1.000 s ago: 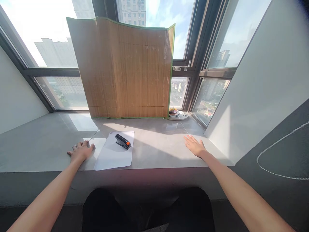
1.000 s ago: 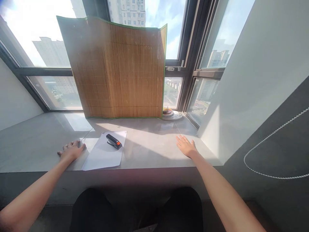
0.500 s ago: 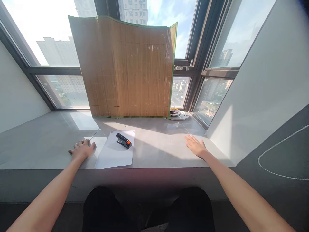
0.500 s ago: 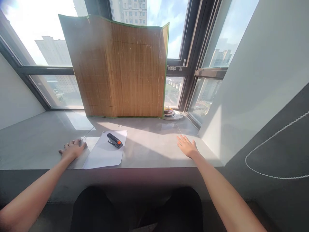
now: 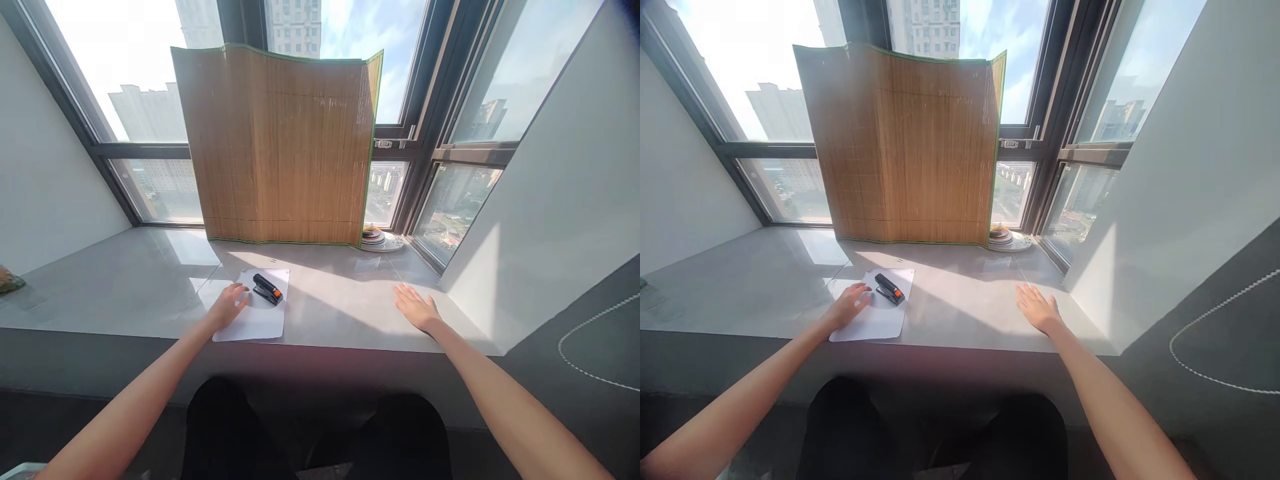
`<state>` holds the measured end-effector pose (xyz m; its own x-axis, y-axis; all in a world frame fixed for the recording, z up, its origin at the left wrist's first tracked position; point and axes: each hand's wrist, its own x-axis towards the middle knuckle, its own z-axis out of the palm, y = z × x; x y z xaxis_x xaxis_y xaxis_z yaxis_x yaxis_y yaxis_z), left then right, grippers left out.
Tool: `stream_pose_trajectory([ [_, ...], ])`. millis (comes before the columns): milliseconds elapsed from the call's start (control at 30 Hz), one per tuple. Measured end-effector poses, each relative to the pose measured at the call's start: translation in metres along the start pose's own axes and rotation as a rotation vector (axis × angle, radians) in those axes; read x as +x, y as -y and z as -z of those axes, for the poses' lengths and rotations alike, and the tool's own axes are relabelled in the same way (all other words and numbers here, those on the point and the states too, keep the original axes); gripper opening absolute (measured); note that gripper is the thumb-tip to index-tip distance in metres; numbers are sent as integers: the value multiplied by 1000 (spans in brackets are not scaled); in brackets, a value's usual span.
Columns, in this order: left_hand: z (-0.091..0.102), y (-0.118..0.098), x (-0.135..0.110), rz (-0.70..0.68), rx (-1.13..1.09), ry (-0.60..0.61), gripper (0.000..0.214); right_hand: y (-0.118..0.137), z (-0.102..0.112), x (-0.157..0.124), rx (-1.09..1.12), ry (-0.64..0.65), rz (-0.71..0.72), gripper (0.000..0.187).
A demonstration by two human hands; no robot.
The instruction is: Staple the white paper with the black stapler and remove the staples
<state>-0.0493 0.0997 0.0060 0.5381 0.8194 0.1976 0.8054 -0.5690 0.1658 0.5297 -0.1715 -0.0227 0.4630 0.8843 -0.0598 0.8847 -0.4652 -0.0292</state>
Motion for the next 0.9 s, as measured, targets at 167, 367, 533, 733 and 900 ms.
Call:
stream_pose_trajectory([
  [167,-19,-31,2,-33,63,130,78,-1,-1,0,-6,6,0,66],
  [367,-18,-46,-1,-54,57,173,79,-3,-3,2,-11,6,0,66],
  [533,-31,-87,-1,-112,33,187,81,-4,-5,4,-7,4,6,66],
  [733,-60,-139,6,-250,2,68,84,-4,-4,4,-1,19,-11,66],
  [900,-83,-174,17,-297,-31,1,86,-4,-4,4,-6,13,-8,66],
])
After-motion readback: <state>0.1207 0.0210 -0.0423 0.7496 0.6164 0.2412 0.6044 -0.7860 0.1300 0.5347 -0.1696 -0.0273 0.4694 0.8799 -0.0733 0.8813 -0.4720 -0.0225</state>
